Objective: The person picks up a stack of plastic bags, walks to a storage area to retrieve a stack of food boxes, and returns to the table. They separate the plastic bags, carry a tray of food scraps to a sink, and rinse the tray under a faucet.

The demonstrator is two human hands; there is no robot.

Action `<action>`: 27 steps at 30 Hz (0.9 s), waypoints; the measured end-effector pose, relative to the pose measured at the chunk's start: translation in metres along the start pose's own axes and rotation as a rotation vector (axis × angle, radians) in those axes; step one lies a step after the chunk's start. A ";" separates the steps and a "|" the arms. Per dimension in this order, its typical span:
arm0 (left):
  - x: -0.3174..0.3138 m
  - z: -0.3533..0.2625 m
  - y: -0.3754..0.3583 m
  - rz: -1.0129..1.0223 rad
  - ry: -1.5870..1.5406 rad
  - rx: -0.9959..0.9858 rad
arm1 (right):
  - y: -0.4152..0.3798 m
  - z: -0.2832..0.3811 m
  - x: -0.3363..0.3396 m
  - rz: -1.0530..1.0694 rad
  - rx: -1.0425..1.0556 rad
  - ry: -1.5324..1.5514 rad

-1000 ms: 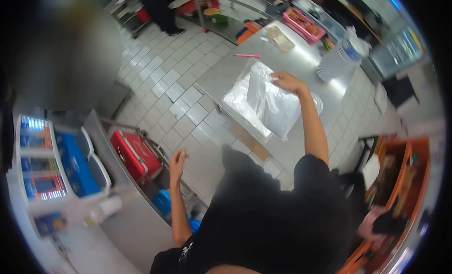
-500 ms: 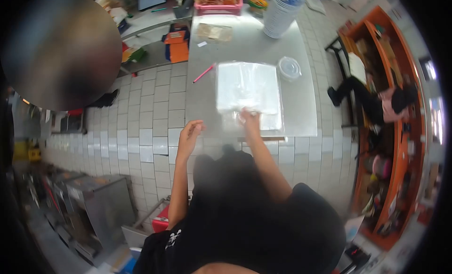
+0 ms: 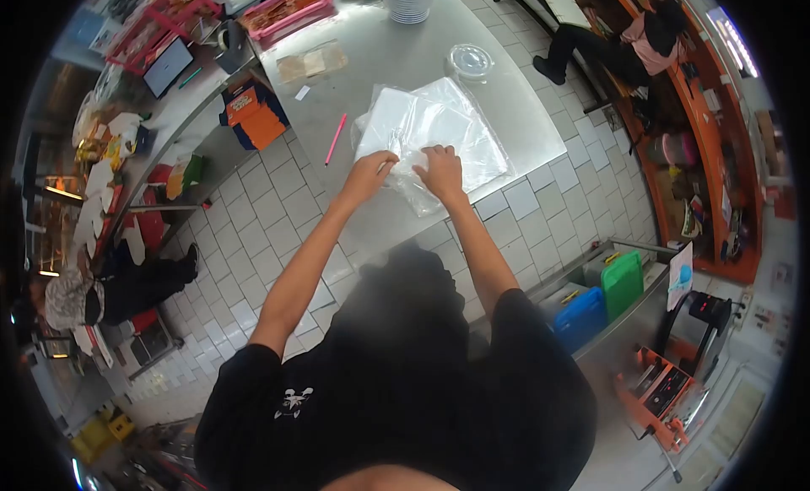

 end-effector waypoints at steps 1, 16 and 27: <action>-0.004 -0.003 0.016 0.012 0.122 -0.138 | 0.002 0.003 -0.005 -0.009 -0.014 0.004; -0.053 0.003 0.051 0.338 0.355 -0.533 | 0.004 -0.007 -0.015 -0.022 0.107 0.120; -0.053 0.010 0.054 0.287 0.342 -0.543 | 0.009 -0.002 -0.023 0.111 0.148 0.103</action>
Point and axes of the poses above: each hand's wrist, its own y-axis towards the middle knuckle, its own x-axis out of the back of the hand, z = x × y, the point moved 10 cm from there along y, towards the middle knuckle, and after that the axes turned 1 degree about -y, right-handed, at the moved point
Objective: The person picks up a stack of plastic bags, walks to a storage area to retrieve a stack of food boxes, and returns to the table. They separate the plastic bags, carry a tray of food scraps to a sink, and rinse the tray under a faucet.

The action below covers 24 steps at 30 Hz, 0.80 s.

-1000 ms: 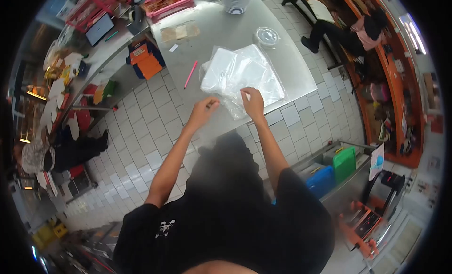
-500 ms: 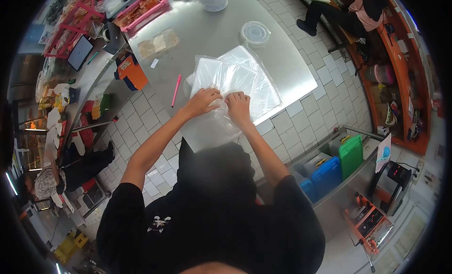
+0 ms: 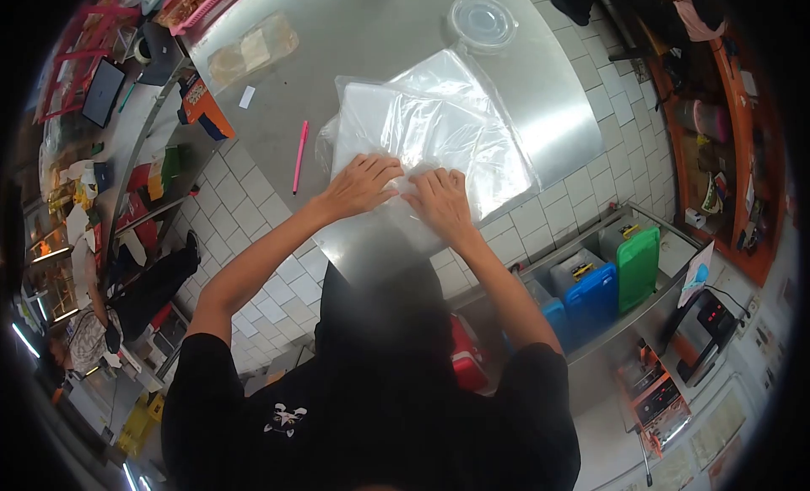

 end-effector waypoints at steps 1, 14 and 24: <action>0.003 0.002 -0.001 -0.044 -0.011 0.029 | 0.004 0.004 0.004 -0.018 0.007 -0.045; -0.003 -0.002 -0.003 0.018 0.008 -0.068 | -0.008 0.004 -0.012 -0.020 0.082 -0.089; -0.017 0.001 0.001 0.088 0.093 -0.122 | -0.010 0.004 -0.022 0.073 0.118 -0.126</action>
Point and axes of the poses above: each hand's wrist, its own y-axis towards the middle knuckle, its own x-axis out of the back of the hand, z = x × y, the point moved 10 cm from there along y, towards the middle knuckle, and after that the axes turned 1 degree about -y, right-handed, at the moved point
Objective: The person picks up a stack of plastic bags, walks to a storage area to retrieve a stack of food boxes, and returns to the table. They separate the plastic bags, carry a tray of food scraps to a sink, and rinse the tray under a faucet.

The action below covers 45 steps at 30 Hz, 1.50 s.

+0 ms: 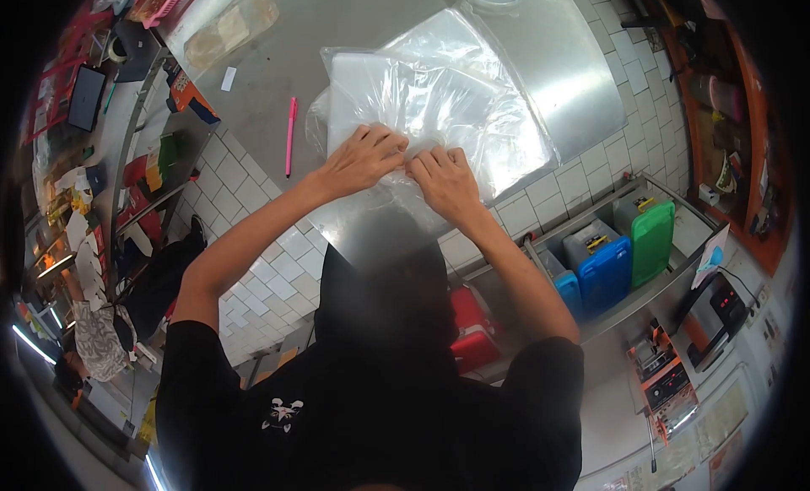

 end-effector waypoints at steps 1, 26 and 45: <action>0.002 -0.003 0.000 0.006 -0.013 -0.034 | 0.000 0.002 -0.002 0.029 0.017 -0.020; 0.031 0.020 -0.033 -0.333 -0.291 -0.112 | 0.001 -0.045 0.035 -0.187 -0.140 0.279; 0.030 0.022 -0.031 -0.240 -0.021 -0.211 | 0.019 -0.041 0.020 0.221 0.080 0.009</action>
Point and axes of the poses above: each hand's wrist, its own y-axis towards the middle knuckle, its own x-axis out of the back of the hand, z = x × y, the point moved 10 cm from there along y, towards the middle knuckle, and after that the axes turned 1 degree about -y, right-handed, at the moved point
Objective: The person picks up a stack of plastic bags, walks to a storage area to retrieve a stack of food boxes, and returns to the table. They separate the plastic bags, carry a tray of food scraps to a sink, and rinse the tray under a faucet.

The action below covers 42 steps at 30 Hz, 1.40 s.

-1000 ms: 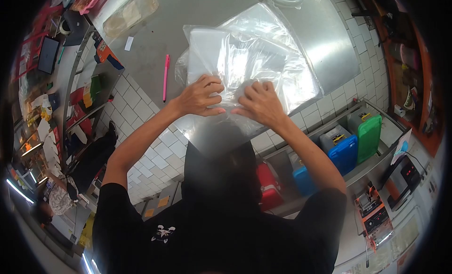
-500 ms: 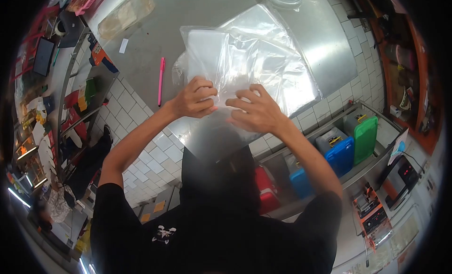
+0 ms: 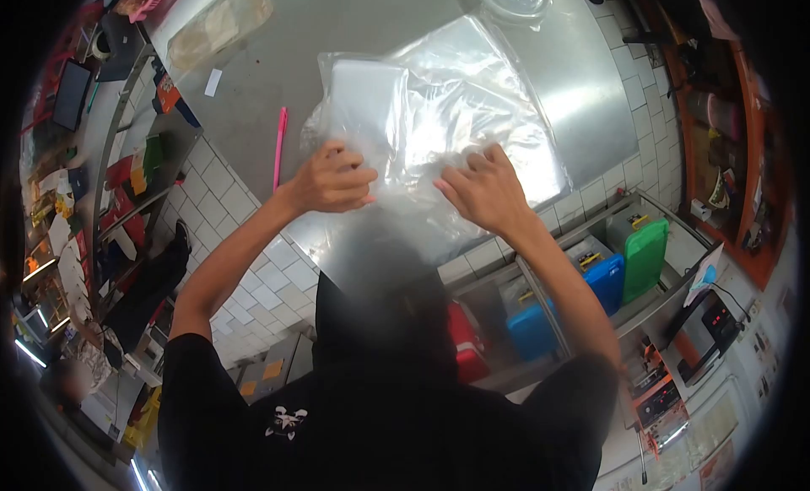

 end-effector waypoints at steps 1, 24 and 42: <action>0.000 -0.009 -0.003 0.017 -0.019 0.043 | 0.000 0.010 -0.005 0.016 -0.005 0.011; -0.018 -0.013 -0.007 -0.194 0.000 0.921 | 0.012 0.050 0.070 -0.253 -0.176 0.707; 0.115 -0.213 -0.307 -0.688 -0.620 1.192 | 0.128 0.446 0.109 -0.041 0.195 0.930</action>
Point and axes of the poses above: each hand's wrist, its own y-axis towards the middle knuckle, its own x-axis out of the back of the hand, z = x × y, the point moved 10 cm from there along y, towards the middle knuckle, and after that the axes turned 1 degree about -y, right-handed, at the moved point
